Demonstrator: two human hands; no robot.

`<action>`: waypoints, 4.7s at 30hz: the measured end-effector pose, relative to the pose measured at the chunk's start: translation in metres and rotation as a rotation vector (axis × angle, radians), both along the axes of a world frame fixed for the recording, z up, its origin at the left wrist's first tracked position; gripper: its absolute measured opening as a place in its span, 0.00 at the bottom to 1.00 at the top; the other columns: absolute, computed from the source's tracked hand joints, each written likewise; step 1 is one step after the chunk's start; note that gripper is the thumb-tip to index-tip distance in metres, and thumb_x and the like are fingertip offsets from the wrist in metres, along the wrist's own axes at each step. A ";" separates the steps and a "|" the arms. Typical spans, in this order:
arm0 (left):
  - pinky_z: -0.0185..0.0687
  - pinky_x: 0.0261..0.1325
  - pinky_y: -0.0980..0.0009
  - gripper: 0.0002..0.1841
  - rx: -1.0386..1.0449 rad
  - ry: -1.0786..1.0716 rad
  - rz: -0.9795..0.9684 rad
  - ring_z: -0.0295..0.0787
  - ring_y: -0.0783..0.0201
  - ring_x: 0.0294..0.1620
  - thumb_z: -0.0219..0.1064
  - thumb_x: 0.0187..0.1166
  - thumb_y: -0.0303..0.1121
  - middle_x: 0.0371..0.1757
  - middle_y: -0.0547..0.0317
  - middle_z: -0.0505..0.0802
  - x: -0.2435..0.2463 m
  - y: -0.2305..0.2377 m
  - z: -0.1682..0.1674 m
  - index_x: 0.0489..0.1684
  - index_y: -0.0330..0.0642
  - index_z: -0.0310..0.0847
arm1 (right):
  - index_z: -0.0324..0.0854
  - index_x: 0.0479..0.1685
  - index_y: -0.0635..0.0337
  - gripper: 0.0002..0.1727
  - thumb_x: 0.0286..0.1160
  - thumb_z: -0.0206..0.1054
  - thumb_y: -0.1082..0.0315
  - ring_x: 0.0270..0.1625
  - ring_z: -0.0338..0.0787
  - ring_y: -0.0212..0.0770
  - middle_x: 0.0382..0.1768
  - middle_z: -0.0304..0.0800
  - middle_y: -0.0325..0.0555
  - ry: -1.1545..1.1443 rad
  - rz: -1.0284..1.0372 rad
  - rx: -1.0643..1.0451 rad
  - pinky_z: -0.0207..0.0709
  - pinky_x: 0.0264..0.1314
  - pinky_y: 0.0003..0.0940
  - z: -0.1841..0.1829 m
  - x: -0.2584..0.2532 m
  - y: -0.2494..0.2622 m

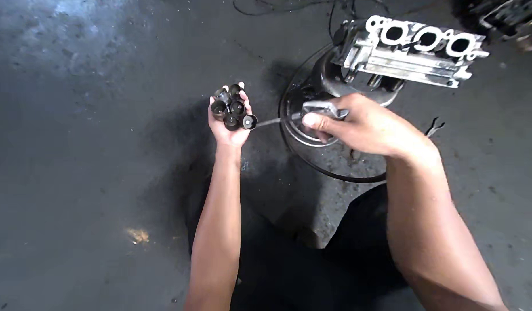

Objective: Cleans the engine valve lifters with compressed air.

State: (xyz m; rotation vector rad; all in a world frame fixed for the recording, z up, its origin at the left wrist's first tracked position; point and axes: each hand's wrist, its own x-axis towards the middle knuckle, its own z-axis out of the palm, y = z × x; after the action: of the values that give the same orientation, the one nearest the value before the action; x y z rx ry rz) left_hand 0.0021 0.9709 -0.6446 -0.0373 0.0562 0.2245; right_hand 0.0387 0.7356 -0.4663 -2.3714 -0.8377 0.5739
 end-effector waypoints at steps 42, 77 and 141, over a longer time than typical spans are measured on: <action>0.89 0.47 0.56 0.35 -0.054 -0.038 0.128 0.91 0.55 0.49 0.37 0.84 0.64 0.49 0.50 0.92 0.000 0.004 0.002 0.52 0.45 0.81 | 0.79 0.23 0.46 0.32 0.77 0.58 0.28 0.26 0.82 0.45 0.19 0.76 0.39 -0.275 0.158 -0.401 0.69 0.26 0.50 0.062 -0.021 0.121; 0.90 0.51 0.61 0.34 -0.174 0.057 0.080 0.92 0.54 0.52 0.41 0.84 0.66 0.55 0.47 0.89 0.000 0.012 -0.004 0.59 0.43 0.75 | 0.85 0.33 0.54 0.26 0.79 0.63 0.39 0.20 0.87 0.48 0.19 0.83 0.44 -0.645 0.171 -0.278 0.71 0.17 0.43 -0.031 -0.105 0.088; 0.91 0.44 0.63 0.31 -0.067 0.217 0.103 0.92 0.57 0.42 0.41 0.87 0.63 0.45 0.49 0.91 0.000 0.004 0.011 0.56 0.45 0.78 | 0.83 0.35 0.49 0.32 0.81 0.53 0.30 0.20 0.84 0.47 0.16 0.77 0.40 -0.548 0.092 -0.220 0.69 0.19 0.45 0.004 -0.076 0.091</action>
State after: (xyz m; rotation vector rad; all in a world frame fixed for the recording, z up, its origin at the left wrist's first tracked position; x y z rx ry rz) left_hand 0.0021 0.9747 -0.6332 -0.0823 0.2788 0.3285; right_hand -0.0371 0.8265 -0.4622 -2.7520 -1.1698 0.0364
